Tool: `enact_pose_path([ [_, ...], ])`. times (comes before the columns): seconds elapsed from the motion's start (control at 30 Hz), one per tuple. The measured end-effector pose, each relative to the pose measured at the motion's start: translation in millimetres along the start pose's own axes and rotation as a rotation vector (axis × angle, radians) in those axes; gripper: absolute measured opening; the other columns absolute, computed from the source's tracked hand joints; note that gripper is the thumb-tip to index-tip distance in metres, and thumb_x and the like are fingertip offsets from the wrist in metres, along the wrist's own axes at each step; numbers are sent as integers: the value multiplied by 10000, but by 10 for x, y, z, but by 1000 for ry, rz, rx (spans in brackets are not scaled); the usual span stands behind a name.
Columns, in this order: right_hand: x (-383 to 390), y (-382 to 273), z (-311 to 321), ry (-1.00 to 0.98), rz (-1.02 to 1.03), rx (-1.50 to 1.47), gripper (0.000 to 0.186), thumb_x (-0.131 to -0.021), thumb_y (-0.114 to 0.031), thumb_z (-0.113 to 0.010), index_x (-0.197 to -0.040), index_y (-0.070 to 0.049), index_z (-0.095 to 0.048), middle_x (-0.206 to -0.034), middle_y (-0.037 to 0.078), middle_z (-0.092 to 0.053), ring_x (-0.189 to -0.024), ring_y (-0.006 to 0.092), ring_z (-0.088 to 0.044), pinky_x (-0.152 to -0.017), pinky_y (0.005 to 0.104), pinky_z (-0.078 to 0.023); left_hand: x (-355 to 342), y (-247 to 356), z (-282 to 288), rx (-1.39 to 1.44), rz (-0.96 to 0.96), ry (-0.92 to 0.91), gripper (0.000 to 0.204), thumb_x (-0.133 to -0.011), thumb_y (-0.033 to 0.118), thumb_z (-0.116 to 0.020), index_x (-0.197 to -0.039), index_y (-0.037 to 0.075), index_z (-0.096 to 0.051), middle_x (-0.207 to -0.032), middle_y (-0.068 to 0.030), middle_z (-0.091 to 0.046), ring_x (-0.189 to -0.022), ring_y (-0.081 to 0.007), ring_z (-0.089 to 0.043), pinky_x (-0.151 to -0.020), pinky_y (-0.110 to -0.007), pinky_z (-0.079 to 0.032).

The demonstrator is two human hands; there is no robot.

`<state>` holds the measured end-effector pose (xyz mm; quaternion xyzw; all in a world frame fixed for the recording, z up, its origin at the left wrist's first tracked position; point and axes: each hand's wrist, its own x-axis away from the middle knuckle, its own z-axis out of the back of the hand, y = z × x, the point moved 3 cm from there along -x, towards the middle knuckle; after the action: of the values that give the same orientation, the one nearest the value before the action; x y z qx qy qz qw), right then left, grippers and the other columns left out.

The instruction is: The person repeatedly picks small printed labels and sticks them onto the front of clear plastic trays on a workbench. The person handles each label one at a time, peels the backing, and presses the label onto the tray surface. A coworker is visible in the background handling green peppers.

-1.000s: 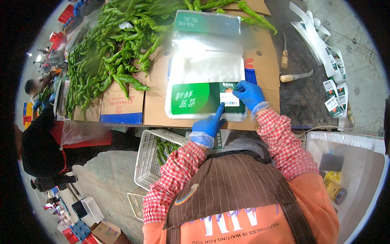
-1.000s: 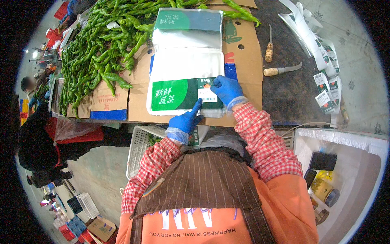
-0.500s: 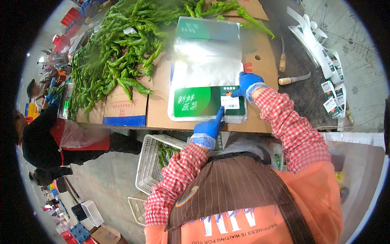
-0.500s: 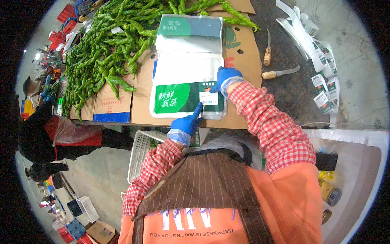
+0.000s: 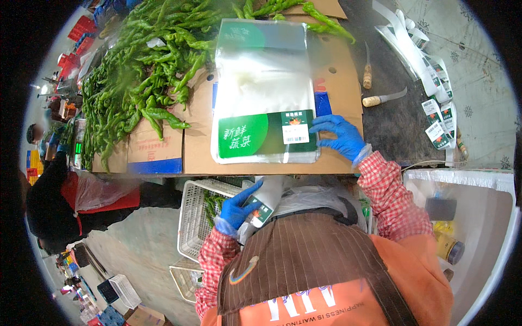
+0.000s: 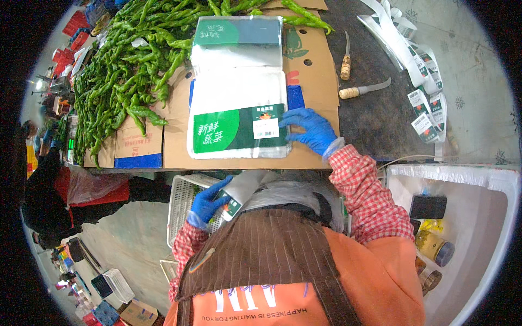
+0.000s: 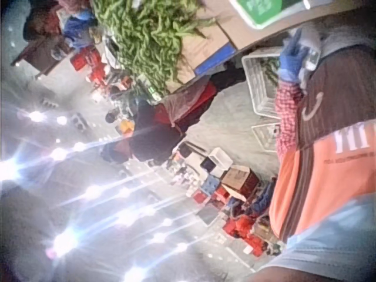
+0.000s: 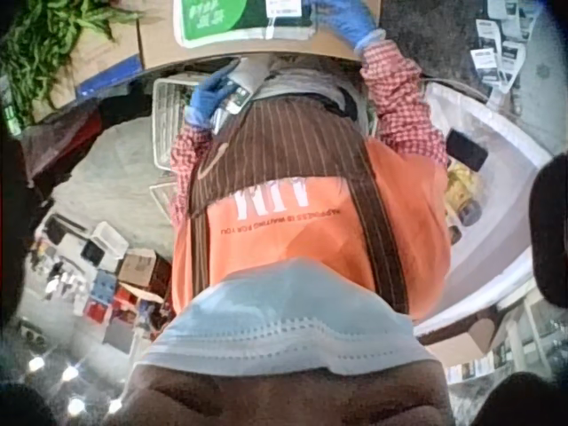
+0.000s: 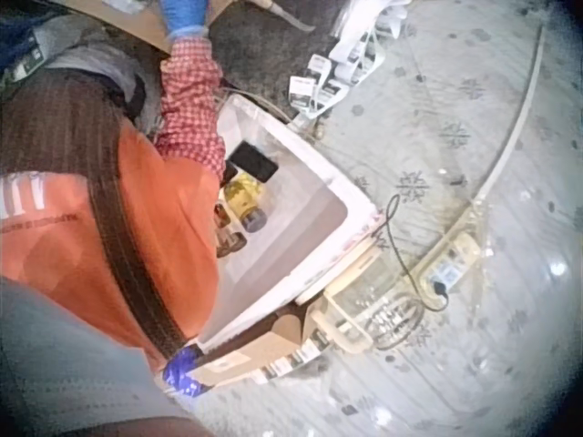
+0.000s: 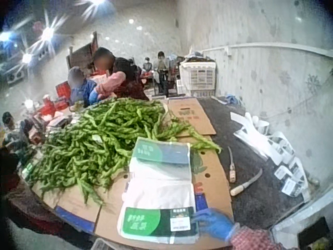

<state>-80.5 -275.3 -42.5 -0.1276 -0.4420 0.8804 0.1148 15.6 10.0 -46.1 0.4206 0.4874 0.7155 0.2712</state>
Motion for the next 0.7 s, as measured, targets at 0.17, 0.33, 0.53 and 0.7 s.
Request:
enact_pose_path([
  [0.17, -122, 74, -143, -165, 76, 53, 179, -625, -100, -621, -797, -90, -572, -928, 41, -496, -875, 195, -491, -773, 273, -405, 234, -30, 125, 209, 187, 11, 440, -703, -64, -535, -1126, -3, -430, -1136, -85, -457, -1003, -128, -437, -849, -229, -361],
  [0.33, -305, 76, -55, -333, -41, -56, 111, -681, -116, -599, -781, -70, -596, -881, 48, -528, -832, 180, -511, -751, 257, -406, 424, -36, 239, 268, 208, 166, 425, -701, -53, -540, -1113, -5, -444, -1111, -95, -476, -982, -134, -453, -841, -235, -364],
  [0.53, -626, 268, -10, -430, -457, -210, 172, -783, -192, -489, -791, -50, -586, -702, 75, -561, -680, 142, -540, -605, 261, -436, 616, 84, 427, 407, 163, 418, 377, -713, 16, -504, -1085, -32, -462, -1041, -103, -513, -889, -132, -499, -779, -225, -389],
  [0.7, -1737, 197, 540, 72, -8, 251, 195, -749, -216, -506, -844, -56, -563, -792, 123, -558, -705, 212, -550, -602, 301, -434, 509, 264, 501, 498, 33, 601, 360, -744, 9, -432, -1098, -55, -428, -1096, -133, -468, -953, -187, -484, -818, -267, -384],
])
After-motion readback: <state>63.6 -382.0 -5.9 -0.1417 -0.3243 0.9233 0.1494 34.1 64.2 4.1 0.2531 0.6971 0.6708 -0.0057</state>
